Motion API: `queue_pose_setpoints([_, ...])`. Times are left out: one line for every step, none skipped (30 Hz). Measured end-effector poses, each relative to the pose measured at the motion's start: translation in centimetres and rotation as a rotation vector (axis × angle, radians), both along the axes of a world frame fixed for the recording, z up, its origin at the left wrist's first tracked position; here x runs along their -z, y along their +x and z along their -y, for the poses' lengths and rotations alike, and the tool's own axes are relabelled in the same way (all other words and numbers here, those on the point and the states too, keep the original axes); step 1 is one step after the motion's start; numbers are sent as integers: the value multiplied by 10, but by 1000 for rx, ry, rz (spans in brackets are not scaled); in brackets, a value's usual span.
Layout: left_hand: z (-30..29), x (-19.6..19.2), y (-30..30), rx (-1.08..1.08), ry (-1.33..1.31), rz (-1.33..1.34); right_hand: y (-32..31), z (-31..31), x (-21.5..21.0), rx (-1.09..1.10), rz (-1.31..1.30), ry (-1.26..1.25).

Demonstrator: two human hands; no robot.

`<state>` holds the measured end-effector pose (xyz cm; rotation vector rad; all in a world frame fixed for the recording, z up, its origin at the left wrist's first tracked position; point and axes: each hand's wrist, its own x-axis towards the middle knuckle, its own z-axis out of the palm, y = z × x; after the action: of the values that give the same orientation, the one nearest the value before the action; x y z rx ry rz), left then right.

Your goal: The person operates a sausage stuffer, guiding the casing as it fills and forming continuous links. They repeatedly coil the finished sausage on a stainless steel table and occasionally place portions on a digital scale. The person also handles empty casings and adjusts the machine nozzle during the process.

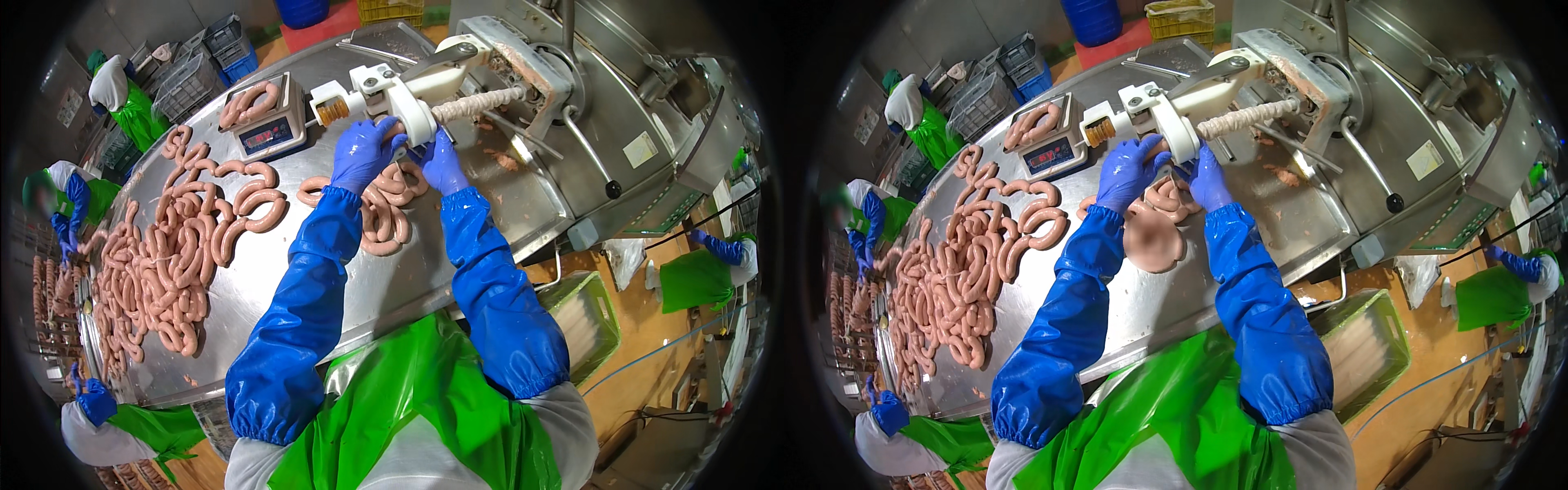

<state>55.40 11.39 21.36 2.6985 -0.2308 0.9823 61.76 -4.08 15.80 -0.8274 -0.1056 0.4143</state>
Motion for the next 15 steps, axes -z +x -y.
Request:
queue_pose_setpoints([-2,1,1,7,-5,-17,2,1,1,-11,-17,-7])
queue_pose_setpoints([-2,2,1,11,-14,-36,3,4,0,-24,-36,-17])
queue_pose_setpoints([-2,3,0,15,-22,-54,6,9,-3,-16,-45,-30])
queue_pose_setpoints([-3,4,-1,19,-41,-67,10,19,-7,-8,-54,-43])
queue_pose_setpoints([-5,2,-4,20,-55,-79,14,29,-11,-4,-62,-52])
queue_pose_setpoints([-1,-3,-3,41,-75,-83,31,53,5,113,122,-83])
queue_pose_setpoints([2,-5,-1,50,-90,-87,55,81,21,223,305,-118])
queue_pose_setpoints([3,-4,-2,45,-105,-95,76,110,14,260,98,-53])
queue_pose_setpoints([3,-4,-4,40,-119,-107,92,131,2,297,-112,12])
queue_pose_setpoints([3,-4,-1,61,-118,-127,99,139,-9,370,-104,-62])
queue_pose_setpoints([2,-5,-1,53,-90,-131,105,143,-20,439,-98,-135])
queue_pose_setpoints([3,-5,-1,51,-65,-136,109,147,-24,512,-92,-211])
queue_pose_setpoints([3,-5,-1,49,-40,-140,111,147,-24,445,18,-273])
queue_pose_setpoints([3,-2,0,34,-37,-41,111,142,-23,368,126,-331])
queue_pose_setpoints([1,0,0,27,-41,-37,111,137,-22,287,234,-387])
